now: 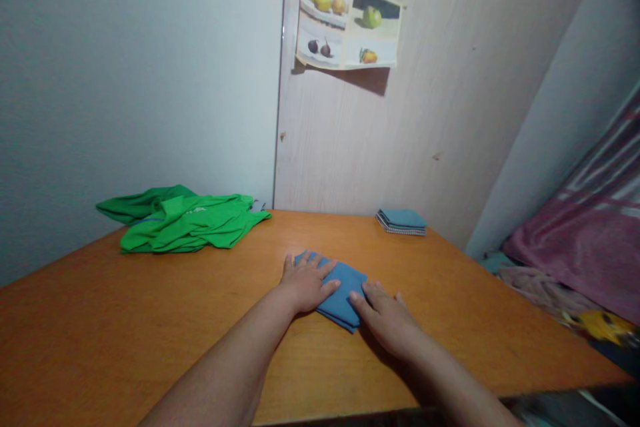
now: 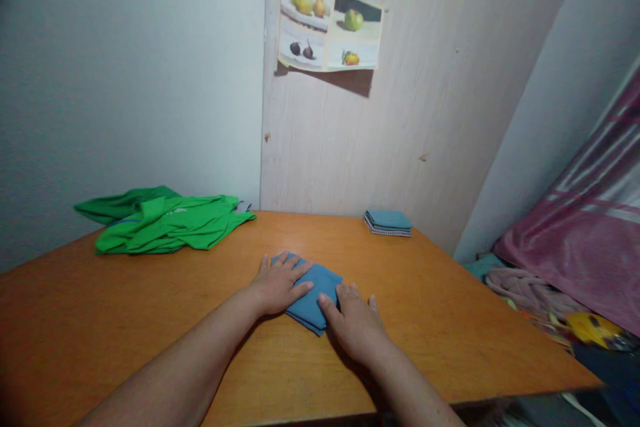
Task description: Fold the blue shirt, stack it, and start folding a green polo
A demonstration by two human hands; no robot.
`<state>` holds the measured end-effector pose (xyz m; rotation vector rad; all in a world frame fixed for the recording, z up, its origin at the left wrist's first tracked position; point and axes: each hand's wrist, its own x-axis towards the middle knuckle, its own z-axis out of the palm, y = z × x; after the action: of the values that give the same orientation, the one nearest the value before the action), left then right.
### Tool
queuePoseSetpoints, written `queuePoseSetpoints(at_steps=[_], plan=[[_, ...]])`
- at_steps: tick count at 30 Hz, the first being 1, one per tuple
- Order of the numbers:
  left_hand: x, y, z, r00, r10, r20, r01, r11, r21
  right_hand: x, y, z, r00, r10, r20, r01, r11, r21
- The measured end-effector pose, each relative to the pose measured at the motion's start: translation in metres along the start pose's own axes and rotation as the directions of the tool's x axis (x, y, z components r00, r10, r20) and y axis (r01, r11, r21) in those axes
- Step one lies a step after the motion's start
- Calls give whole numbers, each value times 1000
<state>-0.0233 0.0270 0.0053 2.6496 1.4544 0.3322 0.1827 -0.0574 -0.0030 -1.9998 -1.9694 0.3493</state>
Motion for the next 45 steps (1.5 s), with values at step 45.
queuePoseSetpoints(at_steps=[45], plan=[[15,-32,-20,790,-349,-503,-11,813,-582,51,-60,27,998,-56,43,63,976,-208]])
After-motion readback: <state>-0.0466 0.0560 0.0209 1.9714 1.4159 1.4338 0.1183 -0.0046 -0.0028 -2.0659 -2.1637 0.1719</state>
